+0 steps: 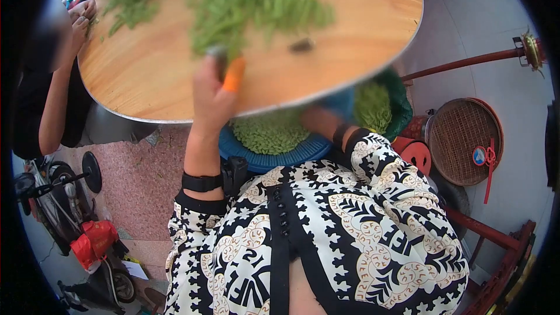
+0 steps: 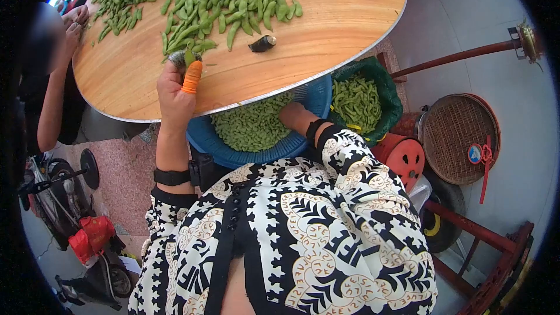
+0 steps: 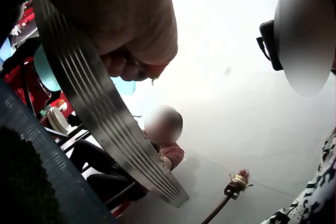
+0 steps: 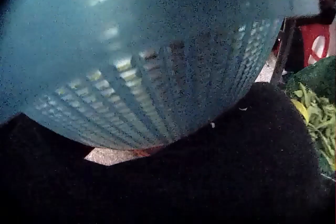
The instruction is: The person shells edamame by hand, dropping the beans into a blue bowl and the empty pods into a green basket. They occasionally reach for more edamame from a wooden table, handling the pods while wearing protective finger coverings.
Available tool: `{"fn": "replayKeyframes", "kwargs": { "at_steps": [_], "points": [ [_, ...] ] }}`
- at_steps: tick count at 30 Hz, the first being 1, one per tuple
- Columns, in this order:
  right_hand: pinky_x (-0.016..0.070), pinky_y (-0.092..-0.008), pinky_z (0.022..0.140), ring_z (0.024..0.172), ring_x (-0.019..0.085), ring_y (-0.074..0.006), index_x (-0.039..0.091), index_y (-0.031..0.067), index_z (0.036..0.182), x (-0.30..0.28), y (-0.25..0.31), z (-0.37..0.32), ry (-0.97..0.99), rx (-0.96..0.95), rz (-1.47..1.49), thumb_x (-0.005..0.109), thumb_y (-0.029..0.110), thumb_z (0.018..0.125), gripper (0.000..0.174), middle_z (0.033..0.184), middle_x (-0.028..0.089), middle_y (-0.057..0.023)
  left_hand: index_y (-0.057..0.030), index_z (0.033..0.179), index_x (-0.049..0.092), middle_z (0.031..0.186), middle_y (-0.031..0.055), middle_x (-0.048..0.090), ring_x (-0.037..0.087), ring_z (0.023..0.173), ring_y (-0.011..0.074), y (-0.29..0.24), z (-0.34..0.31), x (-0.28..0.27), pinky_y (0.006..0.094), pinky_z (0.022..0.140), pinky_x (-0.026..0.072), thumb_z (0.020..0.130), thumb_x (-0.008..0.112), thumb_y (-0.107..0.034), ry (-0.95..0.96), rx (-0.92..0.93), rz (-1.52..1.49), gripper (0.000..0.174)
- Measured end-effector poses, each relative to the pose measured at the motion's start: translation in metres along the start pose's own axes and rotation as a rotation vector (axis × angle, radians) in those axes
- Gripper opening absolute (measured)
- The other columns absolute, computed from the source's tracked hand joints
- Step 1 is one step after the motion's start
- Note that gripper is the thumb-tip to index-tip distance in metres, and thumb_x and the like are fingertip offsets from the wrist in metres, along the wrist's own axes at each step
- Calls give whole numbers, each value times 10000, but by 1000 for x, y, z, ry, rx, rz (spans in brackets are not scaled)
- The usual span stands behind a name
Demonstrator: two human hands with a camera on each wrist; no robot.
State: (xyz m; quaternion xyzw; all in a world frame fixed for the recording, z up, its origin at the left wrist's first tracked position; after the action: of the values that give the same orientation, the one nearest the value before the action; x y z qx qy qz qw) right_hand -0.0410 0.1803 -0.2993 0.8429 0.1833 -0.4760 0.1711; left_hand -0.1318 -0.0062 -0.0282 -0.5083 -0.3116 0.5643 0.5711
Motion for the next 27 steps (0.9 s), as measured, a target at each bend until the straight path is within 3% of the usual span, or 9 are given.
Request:
{"fn": "replayKeyframes", "kwargs": {
  "at_steps": [1, 5, 11, 13, 16, 19, 22, 25, 27],
  "points": [
    [499, -374, 674, 806, 619, -286, 661, 39, 794, -4, 2, -5, 111, 41, 14, 522, 105, 735, 165, 841, 641, -130, 31, 1058, 513, 965, 41, 570, 516, 867, 98, -2, -1, 1, 212, 770, 399, 823, 574, -72, 10, -1, -11, 263],
    [497, -374, 679, 814, 618, -282, 663, 44, 801, 5, -1, 1, 63, 35, -48, 522, 108, 738, 167, 854, 640, -128, 33, 1067, 506, 971, 41, 568, 511, 880, 96, 1, 0, 1, 211, 777, 395, 822, 576, -75, 4, 11, -51, 277],
    [492, -393, 681, 828, 612, -287, 663, 50, 798, 28, -22, 10, -219, -36, -178, 542, 125, 724, 160, 874, 636, -130, 29, 1068, 503, 973, 42, 568, 511, 882, 97, 5, 0, -1, 210, 775, 394, 823, 574, -74, 20, -20, -42, 275],
    [487, -394, 690, 832, 602, -309, 654, 30, 795, 17, -45, 12, -114, 112, 138, 556, 129, 705, 165, 870, 626, -157, 28, 1065, 504, 974, 42, 569, 512, 882, 97, 2, 0, 1, 210, 774, 395, 823, 574, -77, 16, 1, -72, 273],
    [482, -392, 696, 835, 590, -329, 642, 1, 802, -21, -48, -6, 41, 97, 345, 569, 144, 696, 193, 880, 613, -188, 25, 1057, 508, 972, 44, 572, 514, 877, 97, 6, 0, 0, 211, 771, 397, 825, 575, -85, 11, 22, -40, 266],
    [477, -392, 694, 824, 584, -340, 635, -23, 812, 15, -64, 14, -106, -49, 213, 583, 160, 694, 224, 884, 607, -201, 21, 1052, 512, 967, 44, 574, 517, 869, 97, 3, 0, 1, 212, 768, 398, 826, 577, -90, 2, 22, 1, 260],
    [475, -400, 687, 810, 582, -345, 635, -25, 809, 41, -69, 28, -184, -15, 205, 594, 150, 670, 227, 862, 608, -200, 19, 1047, 514, 963, 43, 575, 518, 866, 97, 2, -1, 1, 211, 768, 399, 826, 578, -90, -3, 13, -24, 255],
    [472, -401, 676, 795, 581, -347, 623, -35, 831, 117, -92, 75, -378, -117, 321, 587, 128, 657, 241, 831, 605, -203, 19, 1042, 518, 959, 41, 574, 518, 863, 95, 7, 0, 1, 210, 766, 399, 827, 575, -87, -4, 18, -29, 246],
    [470, -400, 668, 788, 580, -348, 618, -29, 840, 51, -78, 18, -227, -121, 352, 582, 114, 648, 243, 825, 604, -205, 19, 1039, 519, 956, 39, 574, 517, 860, 94, 9, 1, -3, 209, 765, 399, 827, 574, -85, -4, 32, -32, 242]
  ]
}}
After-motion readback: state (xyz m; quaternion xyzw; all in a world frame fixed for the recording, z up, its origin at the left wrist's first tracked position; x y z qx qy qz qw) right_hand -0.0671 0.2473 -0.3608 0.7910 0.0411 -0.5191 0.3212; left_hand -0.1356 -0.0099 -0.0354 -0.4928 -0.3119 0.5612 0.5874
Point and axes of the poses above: each hand's wrist, its own z-axis towards the middle knuckle, its own x-axis out of the palm, y = z × x, the point moved 7 cm from there along z, towards the middle knuckle
